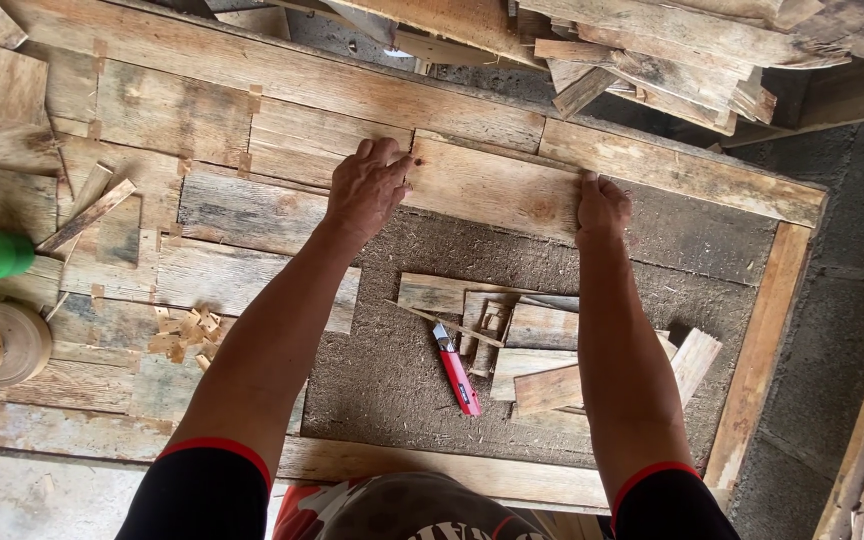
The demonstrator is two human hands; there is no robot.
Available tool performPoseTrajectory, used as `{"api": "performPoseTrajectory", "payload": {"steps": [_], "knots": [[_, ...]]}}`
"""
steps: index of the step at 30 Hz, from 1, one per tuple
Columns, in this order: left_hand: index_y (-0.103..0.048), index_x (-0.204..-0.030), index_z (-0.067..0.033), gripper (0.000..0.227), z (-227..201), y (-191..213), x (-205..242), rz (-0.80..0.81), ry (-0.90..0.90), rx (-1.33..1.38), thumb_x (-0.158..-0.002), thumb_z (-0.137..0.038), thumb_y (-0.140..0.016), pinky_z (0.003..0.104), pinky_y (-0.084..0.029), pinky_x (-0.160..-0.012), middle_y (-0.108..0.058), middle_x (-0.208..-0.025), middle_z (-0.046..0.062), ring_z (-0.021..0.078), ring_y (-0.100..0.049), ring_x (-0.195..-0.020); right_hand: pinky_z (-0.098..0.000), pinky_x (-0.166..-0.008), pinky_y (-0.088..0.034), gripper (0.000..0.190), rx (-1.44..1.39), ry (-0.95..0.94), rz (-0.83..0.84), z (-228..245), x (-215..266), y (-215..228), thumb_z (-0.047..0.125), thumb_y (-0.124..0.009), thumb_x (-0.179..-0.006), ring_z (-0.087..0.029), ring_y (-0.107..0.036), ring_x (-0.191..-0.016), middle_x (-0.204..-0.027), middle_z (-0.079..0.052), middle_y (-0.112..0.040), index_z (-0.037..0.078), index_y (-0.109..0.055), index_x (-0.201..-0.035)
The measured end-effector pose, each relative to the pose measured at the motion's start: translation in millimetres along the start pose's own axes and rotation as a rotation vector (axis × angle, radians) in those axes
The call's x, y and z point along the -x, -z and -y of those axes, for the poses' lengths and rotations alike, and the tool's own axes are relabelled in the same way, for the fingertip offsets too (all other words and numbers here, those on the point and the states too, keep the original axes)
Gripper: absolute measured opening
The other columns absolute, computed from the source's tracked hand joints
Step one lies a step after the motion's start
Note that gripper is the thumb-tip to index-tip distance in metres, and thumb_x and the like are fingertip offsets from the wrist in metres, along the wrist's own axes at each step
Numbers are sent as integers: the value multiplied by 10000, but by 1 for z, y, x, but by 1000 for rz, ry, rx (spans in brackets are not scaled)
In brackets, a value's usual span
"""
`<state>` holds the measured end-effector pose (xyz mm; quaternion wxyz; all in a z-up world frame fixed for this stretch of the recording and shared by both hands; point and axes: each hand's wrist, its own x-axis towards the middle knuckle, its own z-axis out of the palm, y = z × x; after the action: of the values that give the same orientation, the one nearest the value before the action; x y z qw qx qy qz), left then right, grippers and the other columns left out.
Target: Arranging and taping thin wood strips together on a workbench to form a panel.
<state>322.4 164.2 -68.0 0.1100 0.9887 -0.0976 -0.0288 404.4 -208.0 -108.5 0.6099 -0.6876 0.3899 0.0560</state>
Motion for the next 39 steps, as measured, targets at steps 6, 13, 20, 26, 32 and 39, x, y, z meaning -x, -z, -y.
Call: {"api": "performPoseTrajectory", "payload": {"steps": [6,13,20,26,32,39], "knots": [[-630,-1395,-193,605,0,-11,-3,47,13,-33,-847,-364,-822,331,-582,-822,-529,-1311,100,256,-520,-1134,-265,-602,-616,192,33,15,-1,5,5,-1,230,-731,-972,-116,-687,-655,-846,-71,-764,50,-776,-922],[-610,-1418,-163,631,-2,-10,0,4,6,-17,-845,-298,-835,331,-590,-836,-534,-1308,103,242,-531,-1131,-268,-586,-611,190,-5,13,25,-2,-3,5,230,-726,-971,-123,-696,-654,-854,-76,-767,47,-773,-969],[-624,-1373,-149,602,-2,-11,-1,16,9,-33,-838,-309,-849,298,-605,-781,-535,-1282,95,236,-526,-1097,-253,-551,-609,261,-155,-2,83,-4,-3,17,226,-620,-1029,-122,-698,-657,-854,-80,-760,14,-766,-1075],[-627,-1366,-159,601,-4,-11,-3,44,25,-38,-829,-312,-849,310,-608,-778,-521,-1313,102,243,-522,-1111,-228,-524,-590,133,36,194,13,12,15,25,52,-693,-948,-121,-706,-658,-886,-94,-779,37,-781,-1047],[-623,-1370,-170,598,-5,-11,-2,36,39,-22,-832,-314,-840,309,-609,-802,-524,-1324,87,235,-523,-1135,-215,-560,-607,182,123,330,5,8,14,32,-41,-715,-891,-106,-741,-716,-943,-95,-796,51,-779,-1034],[-617,-1369,-142,573,-9,-5,-2,74,52,-29,-863,-304,-832,297,-611,-758,-538,-1313,103,244,-536,-1133,-186,-663,-637,210,165,326,-12,-1,-3,27,-14,-756,-866,-84,-767,-777,-969,-71,-802,63,-770,-1060]]}}
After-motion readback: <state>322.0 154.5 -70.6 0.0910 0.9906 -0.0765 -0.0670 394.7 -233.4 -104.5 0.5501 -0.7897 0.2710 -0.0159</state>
